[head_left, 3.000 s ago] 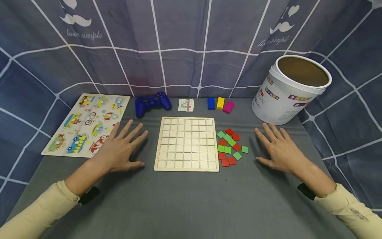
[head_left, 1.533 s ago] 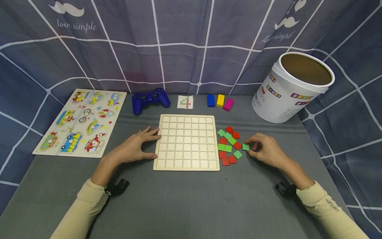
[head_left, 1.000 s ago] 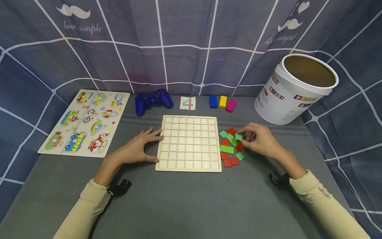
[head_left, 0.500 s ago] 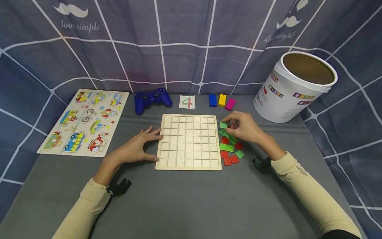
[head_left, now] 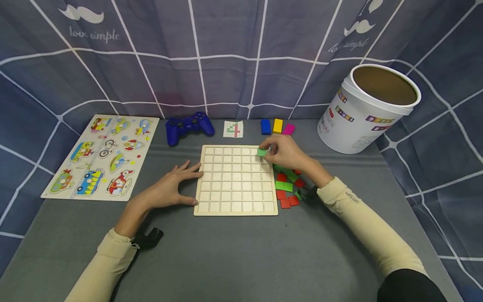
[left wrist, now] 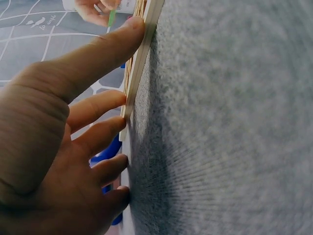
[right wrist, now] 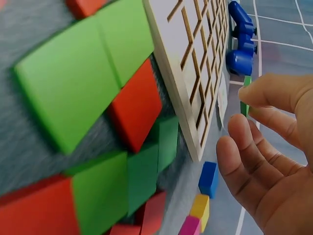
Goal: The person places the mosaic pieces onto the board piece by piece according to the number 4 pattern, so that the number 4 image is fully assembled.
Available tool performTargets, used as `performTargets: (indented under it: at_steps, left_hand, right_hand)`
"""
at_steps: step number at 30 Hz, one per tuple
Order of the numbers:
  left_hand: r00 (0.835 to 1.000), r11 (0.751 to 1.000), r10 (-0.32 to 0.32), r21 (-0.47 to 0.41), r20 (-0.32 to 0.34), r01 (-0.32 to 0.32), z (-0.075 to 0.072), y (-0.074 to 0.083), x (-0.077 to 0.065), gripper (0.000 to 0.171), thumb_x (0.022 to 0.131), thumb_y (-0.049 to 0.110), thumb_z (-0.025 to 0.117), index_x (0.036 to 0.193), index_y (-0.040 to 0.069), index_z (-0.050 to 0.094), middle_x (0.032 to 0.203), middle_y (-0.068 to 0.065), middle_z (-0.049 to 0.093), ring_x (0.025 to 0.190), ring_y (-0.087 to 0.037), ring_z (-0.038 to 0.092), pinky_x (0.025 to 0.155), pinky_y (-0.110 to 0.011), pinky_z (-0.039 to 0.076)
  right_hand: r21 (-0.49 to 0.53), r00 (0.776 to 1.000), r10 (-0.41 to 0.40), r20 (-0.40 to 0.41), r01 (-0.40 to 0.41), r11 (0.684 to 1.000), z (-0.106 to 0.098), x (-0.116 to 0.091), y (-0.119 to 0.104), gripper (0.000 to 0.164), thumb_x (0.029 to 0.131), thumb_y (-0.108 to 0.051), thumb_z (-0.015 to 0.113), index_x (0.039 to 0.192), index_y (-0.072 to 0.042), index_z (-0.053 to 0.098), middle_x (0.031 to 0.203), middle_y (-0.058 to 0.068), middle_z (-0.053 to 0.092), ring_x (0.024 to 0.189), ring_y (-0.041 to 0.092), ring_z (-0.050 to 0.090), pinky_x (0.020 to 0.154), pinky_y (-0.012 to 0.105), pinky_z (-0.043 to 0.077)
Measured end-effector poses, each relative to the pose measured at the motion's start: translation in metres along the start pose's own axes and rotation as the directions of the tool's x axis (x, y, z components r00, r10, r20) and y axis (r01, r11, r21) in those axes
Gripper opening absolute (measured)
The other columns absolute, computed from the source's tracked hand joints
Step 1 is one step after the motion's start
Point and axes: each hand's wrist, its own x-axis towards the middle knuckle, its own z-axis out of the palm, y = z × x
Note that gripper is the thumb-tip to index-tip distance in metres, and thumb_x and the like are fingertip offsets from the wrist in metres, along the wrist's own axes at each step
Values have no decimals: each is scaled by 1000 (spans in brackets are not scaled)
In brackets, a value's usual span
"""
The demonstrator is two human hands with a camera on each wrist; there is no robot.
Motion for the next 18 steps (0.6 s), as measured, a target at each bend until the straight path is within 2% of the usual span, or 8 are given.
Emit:
performTargets:
  at_steps: [7, 18]
  left_hand:
    - [1000, 1000, -3, -2, -3, 3, 0, 0, -2, 91, 72, 35, 91, 148, 9, 49, 165, -4, 22, 151, -39, 6, 117, -63, 1]
    - [1000, 1000, 8, 1, -5, -8, 0, 1, -2, 90, 73, 36, 90, 149, 9, 49, 165, -5, 22, 150, -40, 6, 117, -64, 1]
  right_hand:
    - [-10, 998, 36, 58, -35, 999, 13, 25, -4, 26, 83, -6, 76, 108, -6, 76, 98, 7, 68, 73, 15, 62, 66, 33, 53]
    - [-68, 992, 32, 122, -24, 997, 25, 57, -6, 19, 79, -5, 78, 98, -8, 80, 92, 3, 75, 83, 20, 64, 72, 34, 53]
